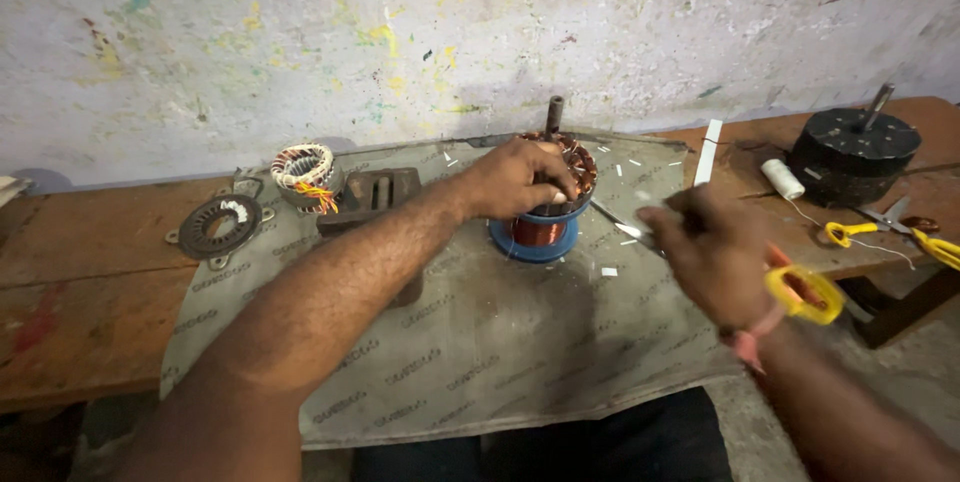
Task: The person repairs a fan motor stator by using a screwdriver to arrange and secure the copper windings, then placing it onto a motor housing.
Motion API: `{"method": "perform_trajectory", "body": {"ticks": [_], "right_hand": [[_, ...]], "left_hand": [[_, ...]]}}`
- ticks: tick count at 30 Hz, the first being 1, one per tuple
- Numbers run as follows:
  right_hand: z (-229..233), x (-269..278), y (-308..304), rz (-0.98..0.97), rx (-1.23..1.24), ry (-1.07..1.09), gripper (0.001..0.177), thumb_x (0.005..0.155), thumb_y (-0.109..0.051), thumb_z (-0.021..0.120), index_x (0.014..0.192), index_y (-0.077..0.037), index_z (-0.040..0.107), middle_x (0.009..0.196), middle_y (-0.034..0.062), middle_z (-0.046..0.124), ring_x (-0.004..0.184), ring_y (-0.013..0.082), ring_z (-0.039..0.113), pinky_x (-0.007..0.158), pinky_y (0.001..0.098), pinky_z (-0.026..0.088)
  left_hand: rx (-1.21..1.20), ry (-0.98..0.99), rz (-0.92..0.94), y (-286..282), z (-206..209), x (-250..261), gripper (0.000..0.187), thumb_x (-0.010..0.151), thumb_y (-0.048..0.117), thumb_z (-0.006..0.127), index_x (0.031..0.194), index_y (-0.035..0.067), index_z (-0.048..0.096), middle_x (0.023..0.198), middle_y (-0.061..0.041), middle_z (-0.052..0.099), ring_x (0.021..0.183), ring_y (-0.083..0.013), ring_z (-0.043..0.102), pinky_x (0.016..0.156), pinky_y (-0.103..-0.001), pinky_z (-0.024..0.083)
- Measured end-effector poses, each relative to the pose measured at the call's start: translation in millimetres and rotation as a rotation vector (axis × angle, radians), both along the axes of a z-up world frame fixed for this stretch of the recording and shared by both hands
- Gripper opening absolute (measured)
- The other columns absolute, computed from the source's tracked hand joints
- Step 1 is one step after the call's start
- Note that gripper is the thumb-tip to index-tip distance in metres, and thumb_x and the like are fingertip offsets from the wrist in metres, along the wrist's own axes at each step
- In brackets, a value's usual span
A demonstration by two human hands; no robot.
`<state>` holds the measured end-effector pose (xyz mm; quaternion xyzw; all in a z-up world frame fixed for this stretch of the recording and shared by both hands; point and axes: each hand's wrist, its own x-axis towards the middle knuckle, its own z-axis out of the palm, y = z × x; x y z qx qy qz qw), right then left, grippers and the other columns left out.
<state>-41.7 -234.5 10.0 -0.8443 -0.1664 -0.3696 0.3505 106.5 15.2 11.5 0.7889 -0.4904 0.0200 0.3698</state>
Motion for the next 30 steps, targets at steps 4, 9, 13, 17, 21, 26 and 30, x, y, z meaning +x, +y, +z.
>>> {"method": "perform_trajectory", "body": {"ticks": [4, 9, 13, 17, 21, 26, 30], "right_hand": [[-29, 21, 34, 0.01, 0.066, 0.178, 0.02, 0.083, -0.015, 0.082, 0.086, -0.001, 0.068, 0.066, 0.0123, 0.068, 0.057, 0.0225, 0.068, 0.055, 0.0346, 0.052], [-30, 28, 63, 0.021, 0.195, 0.101, 0.017, 0.09, -0.014, 0.077, 0.089, -0.001, 0.067, 0.072, 0.0147, 0.067, 0.059, 0.0247, 0.067, 0.055, 0.0364, 0.051], [-27, 33, 66, 0.005, 0.075, -0.08, 0.02, 0.089, -0.013, 0.081, 0.086, -0.001, 0.065, 0.078, 0.0165, 0.066, 0.066, 0.0293, 0.067, 0.058, 0.0377, 0.052], [-25, 33, 66, -0.02, 0.048, -0.144, 0.016, 0.088, -0.013, 0.081, 0.085, -0.003, 0.068, 0.077, 0.015, 0.067, 0.065, 0.0292, 0.068, 0.057, 0.0381, 0.052], [-17, 18, 58, 0.061, -0.033, -0.235, 0.015, 0.086, -0.008, 0.084, 0.086, -0.004, 0.069, 0.079, 0.0113, 0.068, 0.065, 0.0261, 0.067, 0.057, 0.0363, 0.051], [-13, -31, 39, 0.037, -0.1, -0.337, 0.02, 0.081, -0.008, 0.087, 0.092, -0.004, 0.07, 0.088, 0.0111, 0.071, 0.068, 0.0211, 0.068, 0.06, 0.0326, 0.053], [-6, -49, 10, 0.06, 0.02, -0.37, 0.019, 0.093, -0.009, 0.084, 0.1, -0.005, 0.067, 0.09, 0.0057, 0.072, 0.075, 0.0172, 0.074, 0.067, 0.0293, 0.059]], "left_hand": [[-0.032, -0.01, -0.014, -1, 0, 4, 0.021, 0.08, 0.007, 0.076, 0.1, 0.012, 0.08, 0.101, -0.005, 0.075, 0.1, -0.0207, 0.071, 0.092, -0.037, 0.055], [-0.023, 0.006, 0.014, -2, -2, 3, 0.02, 0.082, 0.01, 0.076, 0.101, 0.011, 0.078, 0.099, -0.004, 0.075, 0.097, -0.0195, 0.071, 0.087, -0.035, 0.056], [0.022, -0.008, 0.037, -1, -1, 1, 0.018, 0.084, 0.008, 0.074, 0.101, 0.011, 0.079, 0.095, -0.005, 0.072, 0.094, -0.0203, 0.071, 0.085, -0.035, 0.056], [0.001, -0.04, 0.009, -1, 2, -1, 0.017, 0.083, 0.009, 0.076, 0.1, 0.01, 0.078, 0.095, -0.004, 0.072, 0.094, -0.0199, 0.071, 0.085, -0.035, 0.056], [0.0, -0.013, 0.003, -1, 3, -3, 0.019, 0.081, 0.008, 0.075, 0.1, 0.011, 0.079, 0.095, -0.004, 0.073, 0.095, -0.0202, 0.071, 0.087, -0.036, 0.056], [0.004, 0.0, 0.008, 1, 3, -3, 0.018, 0.082, 0.008, 0.075, 0.1, 0.011, 0.079, 0.098, -0.005, 0.073, 0.099, -0.0205, 0.07, 0.089, -0.036, 0.056], [0.018, -0.005, 0.01, 0, 3, -1, 0.018, 0.082, 0.009, 0.076, 0.1, 0.01, 0.078, 0.099, -0.005, 0.073, 0.098, -0.0207, 0.07, 0.089, -0.036, 0.056]]}}
